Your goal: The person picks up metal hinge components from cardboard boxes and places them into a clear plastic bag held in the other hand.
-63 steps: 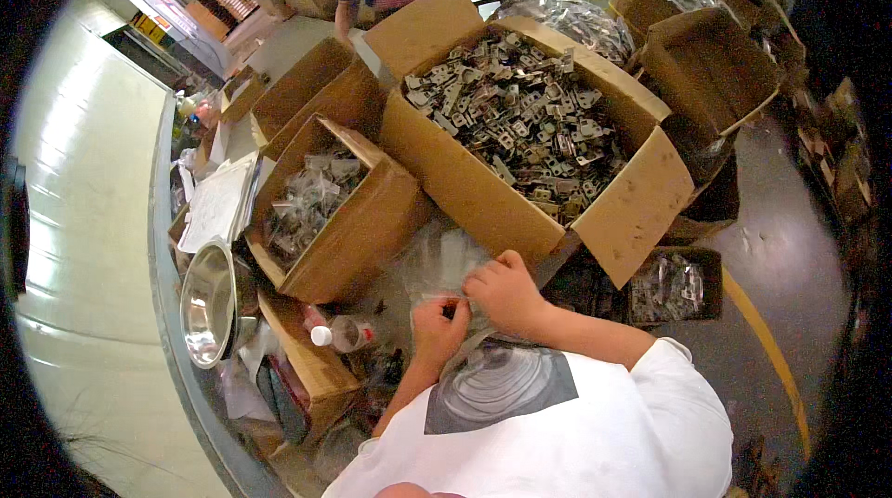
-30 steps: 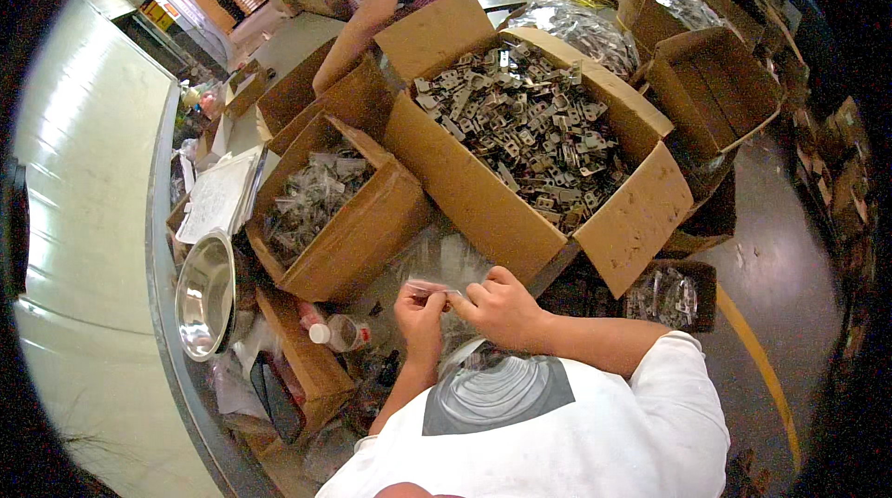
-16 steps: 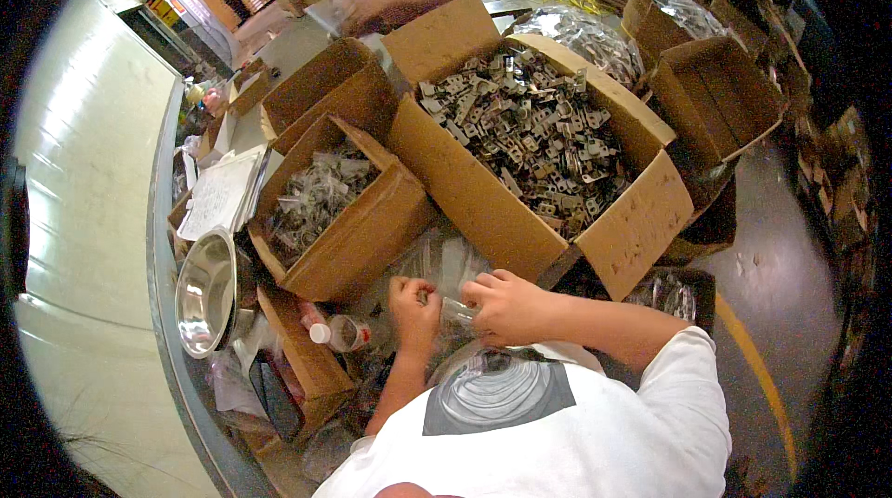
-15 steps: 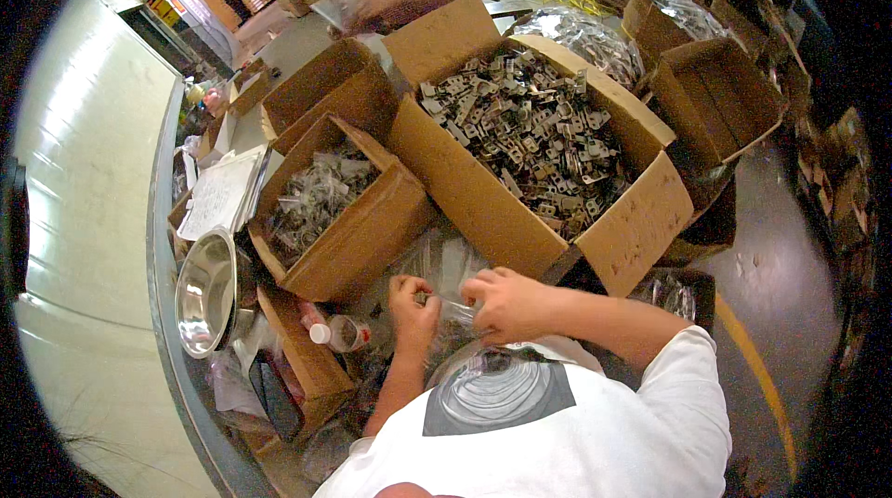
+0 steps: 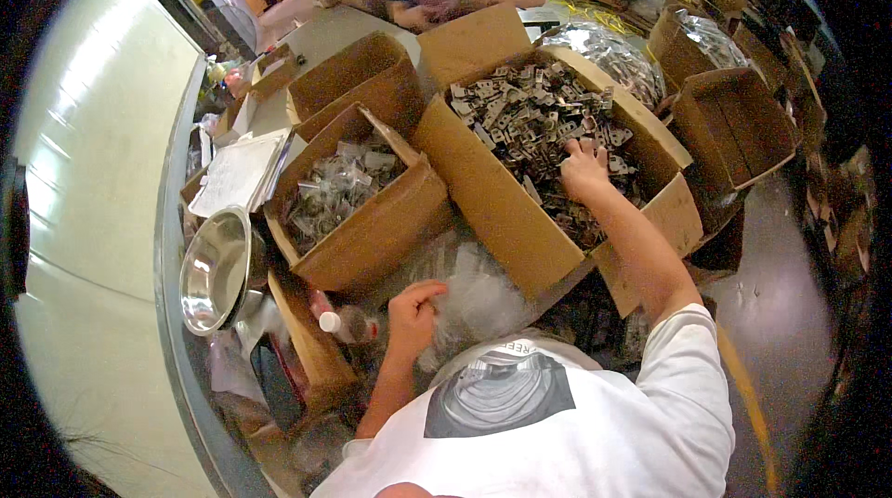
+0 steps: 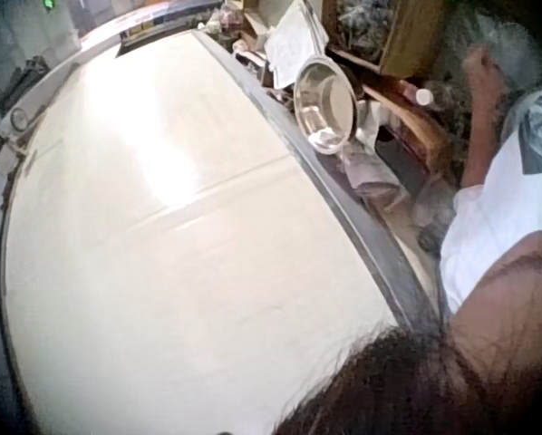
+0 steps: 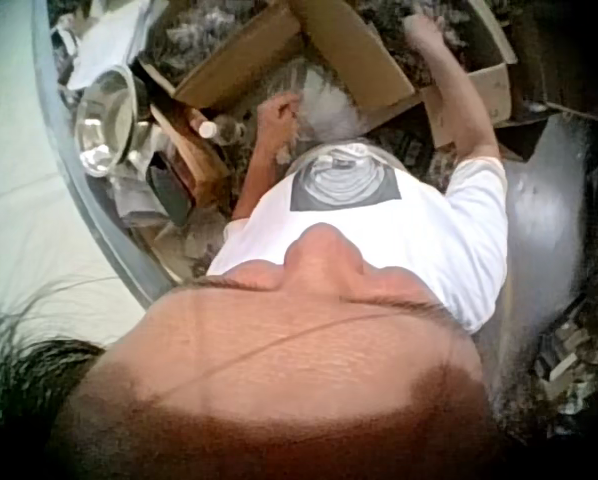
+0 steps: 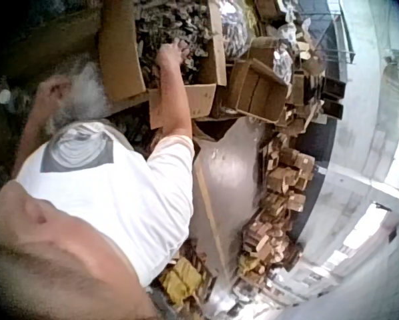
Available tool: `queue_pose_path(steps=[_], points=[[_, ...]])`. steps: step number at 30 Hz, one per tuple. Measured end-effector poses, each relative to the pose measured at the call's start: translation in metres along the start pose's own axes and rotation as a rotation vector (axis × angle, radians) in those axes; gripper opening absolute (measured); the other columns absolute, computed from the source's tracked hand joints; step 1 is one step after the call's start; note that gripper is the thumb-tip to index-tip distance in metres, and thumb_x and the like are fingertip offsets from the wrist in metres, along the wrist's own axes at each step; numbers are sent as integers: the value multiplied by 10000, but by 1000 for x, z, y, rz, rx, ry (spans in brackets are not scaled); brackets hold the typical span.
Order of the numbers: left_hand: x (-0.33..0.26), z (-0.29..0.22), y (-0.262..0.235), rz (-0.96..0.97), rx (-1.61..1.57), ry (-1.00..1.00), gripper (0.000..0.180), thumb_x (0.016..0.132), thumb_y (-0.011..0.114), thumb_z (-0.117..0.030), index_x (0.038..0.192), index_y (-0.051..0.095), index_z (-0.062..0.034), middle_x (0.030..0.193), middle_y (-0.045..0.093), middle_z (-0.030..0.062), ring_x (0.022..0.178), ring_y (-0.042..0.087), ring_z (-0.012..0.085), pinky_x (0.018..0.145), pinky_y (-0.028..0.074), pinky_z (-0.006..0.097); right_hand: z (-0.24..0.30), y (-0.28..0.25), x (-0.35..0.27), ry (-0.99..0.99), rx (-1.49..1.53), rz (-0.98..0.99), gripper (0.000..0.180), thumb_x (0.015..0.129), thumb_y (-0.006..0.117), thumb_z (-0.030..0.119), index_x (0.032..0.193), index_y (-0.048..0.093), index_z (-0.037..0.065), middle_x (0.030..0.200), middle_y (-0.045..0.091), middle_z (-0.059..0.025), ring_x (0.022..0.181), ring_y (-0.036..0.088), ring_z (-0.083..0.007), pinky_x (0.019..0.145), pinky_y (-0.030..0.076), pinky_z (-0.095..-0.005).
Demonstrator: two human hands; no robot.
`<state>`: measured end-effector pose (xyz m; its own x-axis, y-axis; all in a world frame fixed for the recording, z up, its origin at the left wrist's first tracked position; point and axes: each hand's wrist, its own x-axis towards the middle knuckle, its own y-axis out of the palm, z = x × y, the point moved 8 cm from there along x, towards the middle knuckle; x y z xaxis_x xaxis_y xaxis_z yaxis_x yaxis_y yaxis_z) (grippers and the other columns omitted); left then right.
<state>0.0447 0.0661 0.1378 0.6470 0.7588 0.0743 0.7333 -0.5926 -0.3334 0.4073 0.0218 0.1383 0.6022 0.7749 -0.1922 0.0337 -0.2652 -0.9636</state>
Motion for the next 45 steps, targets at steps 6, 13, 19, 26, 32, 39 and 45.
queue_pose_path(steps=[6,13,19,26,32,39,45], points=[[-1,-1,-5,-67,113,81,301,723,492,46,960,673,6,1045,659,154,904,644,239,751,499,286,-13,-28,-21,41,67,-154,123,787,652,107,873,671,20,1200,461,-79,1193,342,-256,935,274,-460],[8,11,25,181,-89,-127,316,726,577,-45,1029,658,-12,1130,632,114,987,613,200,777,493,281,46,-104,-120,-541,1223,-486,146,772,708,169,750,646,39,1061,501,-71,1056,448,-218,899,348,-347],[10,-5,47,250,-481,-73,436,686,634,-39,1122,615,-18,1070,633,62,948,570,119,786,460,237,121,-47,-155,-670,1461,-281,131,756,745,178,808,692,69,1147,461,-69,1129,404,-201,940,330,-340],[7,-17,22,225,-394,-284,465,645,615,4,1111,616,8,1129,607,63,955,574,118,828,461,259,100,-54,-162,-666,914,-504,150,660,770,186,779,710,116,1148,493,-59,1167,387,-268,983,273,-405],[11,-33,16,148,-51,-14,466,667,563,7,1133,588,28,1155,599,117,937,610,193,814,483,277,103,-73,-189,-788,492,-722,157,600,719,214,727,639,168,1136,512,6,1114,399,-258,949,259,-455],[1,-77,38,187,175,188,436,666,560,13,1100,600,-5,1161,577,167,977,601,312,791,513,347,127,-68,-211,-942,394,-826,119,613,651,214,695,566,195,1144,513,38,1107,388,-243,965,238,-466],[0,-67,49,265,119,45,512,632,555,10,1143,585,0,1189,579,162,1013,607,268,727,509,308,157,-23,-196,-837,410,-874,183,613,650,245,772,663,155,1328,445,19,1216,334,-262,993,174,-485]])
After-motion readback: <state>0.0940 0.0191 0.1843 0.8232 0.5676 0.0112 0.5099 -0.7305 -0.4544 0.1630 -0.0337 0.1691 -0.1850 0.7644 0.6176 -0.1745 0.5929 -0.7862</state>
